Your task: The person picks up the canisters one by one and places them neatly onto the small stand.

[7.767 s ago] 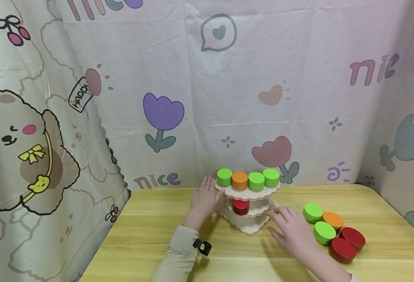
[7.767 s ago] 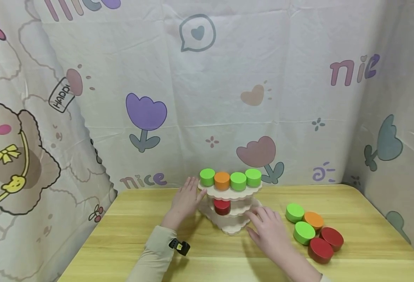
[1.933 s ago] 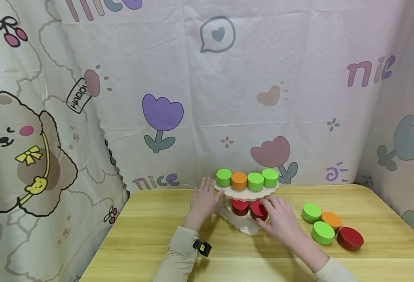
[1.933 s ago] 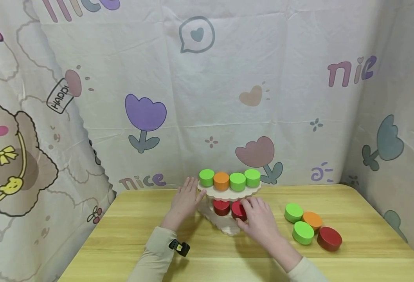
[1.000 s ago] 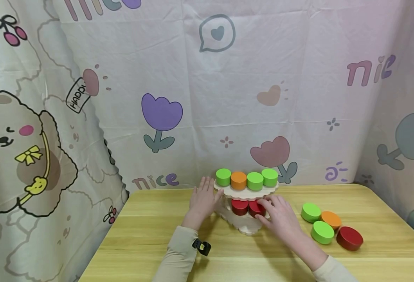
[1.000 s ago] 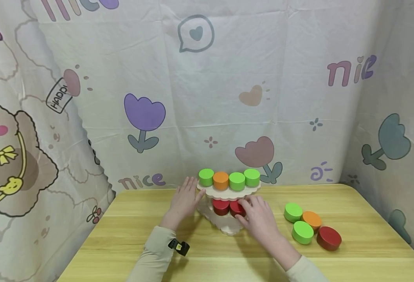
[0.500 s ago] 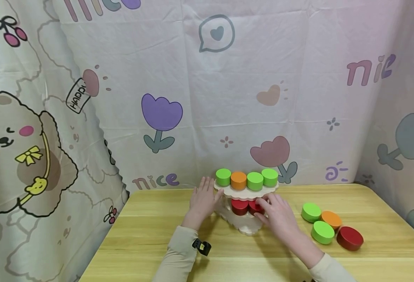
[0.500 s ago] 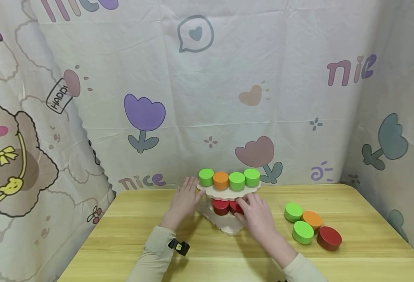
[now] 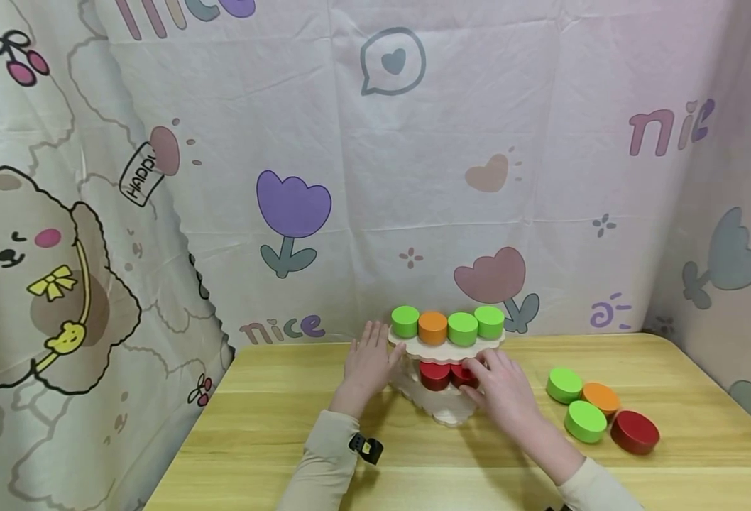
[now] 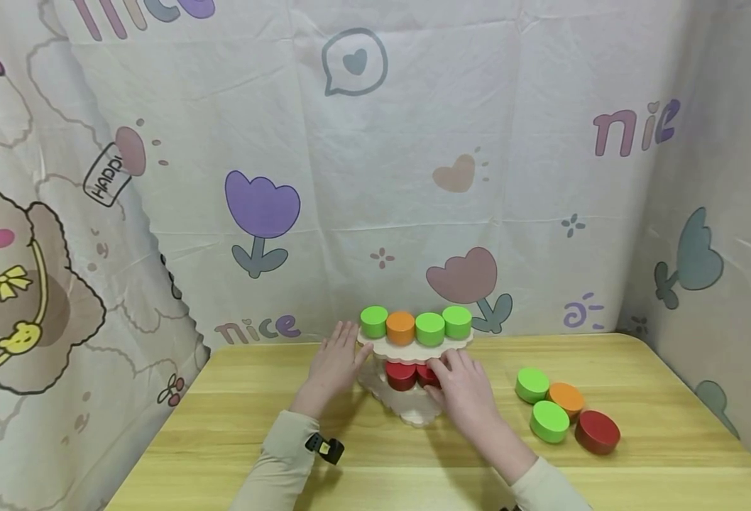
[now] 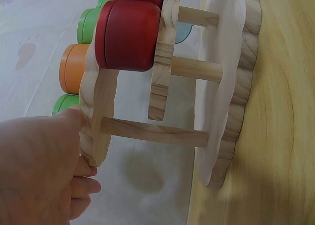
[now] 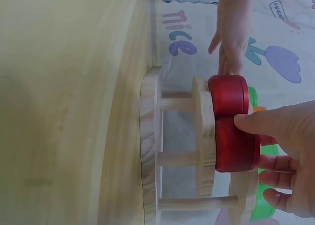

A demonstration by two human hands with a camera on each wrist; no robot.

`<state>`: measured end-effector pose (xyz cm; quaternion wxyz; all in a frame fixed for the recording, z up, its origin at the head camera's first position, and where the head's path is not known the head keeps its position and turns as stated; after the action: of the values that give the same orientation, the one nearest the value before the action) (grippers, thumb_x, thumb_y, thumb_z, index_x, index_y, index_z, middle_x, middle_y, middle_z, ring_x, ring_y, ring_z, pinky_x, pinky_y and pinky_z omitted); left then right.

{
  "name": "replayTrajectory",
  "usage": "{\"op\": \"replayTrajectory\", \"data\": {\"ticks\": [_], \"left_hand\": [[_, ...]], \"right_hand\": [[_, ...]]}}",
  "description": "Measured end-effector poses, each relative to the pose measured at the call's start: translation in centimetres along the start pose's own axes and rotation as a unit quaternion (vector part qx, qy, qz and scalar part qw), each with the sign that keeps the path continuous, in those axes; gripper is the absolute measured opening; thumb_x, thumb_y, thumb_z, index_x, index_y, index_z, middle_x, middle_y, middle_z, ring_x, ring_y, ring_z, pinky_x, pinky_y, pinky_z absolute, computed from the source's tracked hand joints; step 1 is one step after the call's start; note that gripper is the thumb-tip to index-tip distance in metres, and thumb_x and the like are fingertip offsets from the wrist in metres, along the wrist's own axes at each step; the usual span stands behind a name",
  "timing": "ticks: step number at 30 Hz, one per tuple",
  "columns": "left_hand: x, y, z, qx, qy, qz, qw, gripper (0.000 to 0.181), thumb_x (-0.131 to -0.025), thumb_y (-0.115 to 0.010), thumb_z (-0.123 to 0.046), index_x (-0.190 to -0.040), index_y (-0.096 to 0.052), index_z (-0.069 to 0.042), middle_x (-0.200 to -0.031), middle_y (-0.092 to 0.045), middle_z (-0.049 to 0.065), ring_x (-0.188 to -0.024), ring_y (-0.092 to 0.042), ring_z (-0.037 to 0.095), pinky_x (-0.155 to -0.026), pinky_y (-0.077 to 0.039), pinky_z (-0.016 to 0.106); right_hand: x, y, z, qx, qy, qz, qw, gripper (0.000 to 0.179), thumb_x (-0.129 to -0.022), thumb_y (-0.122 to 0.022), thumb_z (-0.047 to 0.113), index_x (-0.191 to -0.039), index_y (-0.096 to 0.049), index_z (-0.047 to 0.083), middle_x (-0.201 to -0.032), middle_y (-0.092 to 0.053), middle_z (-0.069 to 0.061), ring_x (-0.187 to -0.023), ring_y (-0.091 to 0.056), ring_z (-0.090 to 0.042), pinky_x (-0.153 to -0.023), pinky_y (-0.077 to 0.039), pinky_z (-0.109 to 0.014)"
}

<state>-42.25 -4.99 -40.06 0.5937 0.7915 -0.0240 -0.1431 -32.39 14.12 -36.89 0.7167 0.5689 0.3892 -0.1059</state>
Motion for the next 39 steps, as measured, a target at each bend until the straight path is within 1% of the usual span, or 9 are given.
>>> {"op": "replayTrajectory", "data": {"ticks": [4, 8, 14, 18, 21, 26, 32, 36, 39], "left_hand": [[0.1, -0.1, 0.0, 0.001, -0.001, 0.001, 1.0, 0.07, -0.102, -0.029, -0.057, -0.154, -0.029, -0.009, -0.161, -0.025, 0.013, -0.152, -0.017, 0.03, -0.121, -0.022, 0.056], [0.1, 0.0, -0.1, 0.002, 0.002, 0.002, 1.0, 0.071, -0.102, -0.028, -0.057, -0.154, -0.028, -0.01, -0.162, -0.025, 0.012, -0.152, -0.016, 0.029, -0.121, -0.022, 0.056], [0.1, -0.1, 0.0, 0.006, 0.003, 0.0, 1.0, 0.07, -0.102, -0.029, -0.056, -0.154, -0.028, -0.01, -0.162, -0.024, 0.012, -0.152, -0.016, 0.029, -0.121, -0.021, 0.056], [0.1, -0.2, 0.1, 0.005, 0.002, 0.0, 1.0, 0.07, -0.102, -0.028, -0.057, -0.154, -0.027, -0.01, -0.162, -0.024, 0.012, -0.152, -0.015, 0.029, -0.121, -0.022, 0.056], [0.0, -0.3, 0.2, -0.001, 0.002, 0.002, 1.0, 0.071, -0.102, -0.027, -0.058, -0.155, -0.027, -0.01, -0.162, -0.024, 0.012, -0.152, -0.016, 0.029, -0.121, -0.022, 0.056], [0.0, -0.3, 0.3, -0.002, 0.003, 0.002, 1.0, 0.072, -0.102, -0.026, -0.058, -0.155, -0.025, -0.01, -0.162, -0.023, 0.012, -0.152, -0.015, 0.029, -0.121, -0.021, 0.056], [-0.1, -0.4, 0.4, -0.002, 0.002, 0.0, 1.0, 0.072, -0.101, -0.025, -0.059, -0.155, -0.026, -0.01, -0.162, -0.023, 0.013, -0.152, -0.015, 0.029, -0.121, -0.021, 0.056], [-0.2, -0.4, 0.4, -0.004, 0.001, -0.003, 1.0, 0.072, -0.102, -0.024, -0.059, -0.155, -0.026, -0.01, -0.162, -0.024, 0.013, -0.152, -0.016, 0.03, -0.121, -0.022, 0.056], [-0.1, -0.4, 0.3, -0.004, -0.001, -0.002, 1.0, 0.072, -0.102, -0.024, -0.059, -0.155, -0.026, -0.011, -0.162, -0.023, 0.013, -0.152, -0.015, 0.03, -0.121, -0.022, 0.056]], "right_hand": [[0.2, 0.5, 0.2, -0.002, 0.011, -0.016, 0.9998, 0.043, -0.063, -0.091, 0.023, -0.097, -0.067, 0.014, -0.092, -0.057, -0.003, -0.086, -0.052, -0.023, -0.066, -0.044, -0.033], [0.5, 1.5, 0.5, -0.011, 0.022, -0.039, 0.9989, 0.044, -0.063, -0.091, 0.021, -0.098, -0.066, 0.012, -0.092, -0.058, -0.003, -0.086, -0.054, -0.022, -0.066, -0.045, -0.034], [1.2, 2.6, 0.0, -0.022, 0.025, -0.042, 0.9985, 0.044, -0.064, -0.089, 0.019, -0.101, -0.066, 0.011, -0.097, -0.061, -0.005, -0.091, -0.058, -0.024, -0.072, -0.051, -0.04], [1.7, 3.5, -0.6, -0.014, 0.021, -0.048, 0.9985, 0.047, -0.062, -0.09, 0.02, -0.102, -0.067, 0.01, -0.096, -0.062, -0.006, -0.087, -0.059, -0.024, -0.071, -0.053, -0.041], [2.2, 4.2, -1.2, -0.005, 0.016, -0.051, 0.9986, 0.046, -0.062, -0.09, 0.021, -0.101, -0.068, 0.01, -0.094, -0.062, -0.006, -0.086, -0.059, -0.024, -0.07, -0.052, -0.04], [3.4, 4.8, -2.6, 0.005, -0.005, -0.043, 0.9991, 0.043, -0.064, -0.088, 0.022, -0.1, -0.067, 0.01, -0.094, -0.062, -0.005, -0.087, -0.059, -0.024, -0.068, -0.05, -0.04], [4.8, 5.8, -4.2, 0.018, -0.026, -0.041, 0.9987, 0.043, -0.064, -0.087, 0.025, -0.098, -0.066, 0.01, -0.095, -0.063, -0.006, -0.086, -0.059, -0.027, -0.068, -0.05, -0.043], [5.7, 6.0, -5.0, 0.031, -0.038, -0.029, 0.9984, 0.044, -0.063, -0.087, 0.026, -0.098, -0.066, 0.01, -0.094, -0.063, -0.006, -0.086, -0.059, -0.027, -0.067, -0.049, -0.042], [6.4, 6.1, -5.9, 0.039, -0.051, -0.019, 0.9978, 0.045, -0.063, -0.087, 0.026, -0.099, -0.066, 0.01, -0.094, -0.063, -0.007, -0.088, -0.059, -0.029, -0.069, -0.05, -0.046]]}}
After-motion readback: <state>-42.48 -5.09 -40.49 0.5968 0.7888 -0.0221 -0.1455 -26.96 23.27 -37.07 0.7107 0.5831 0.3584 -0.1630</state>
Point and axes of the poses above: each hand's wrist, its own x-axis away from the middle knuckle, its own y-axis out of the back of the hand, z = x × y, the point moved 10 cm from there along -x, towards the middle knuckle
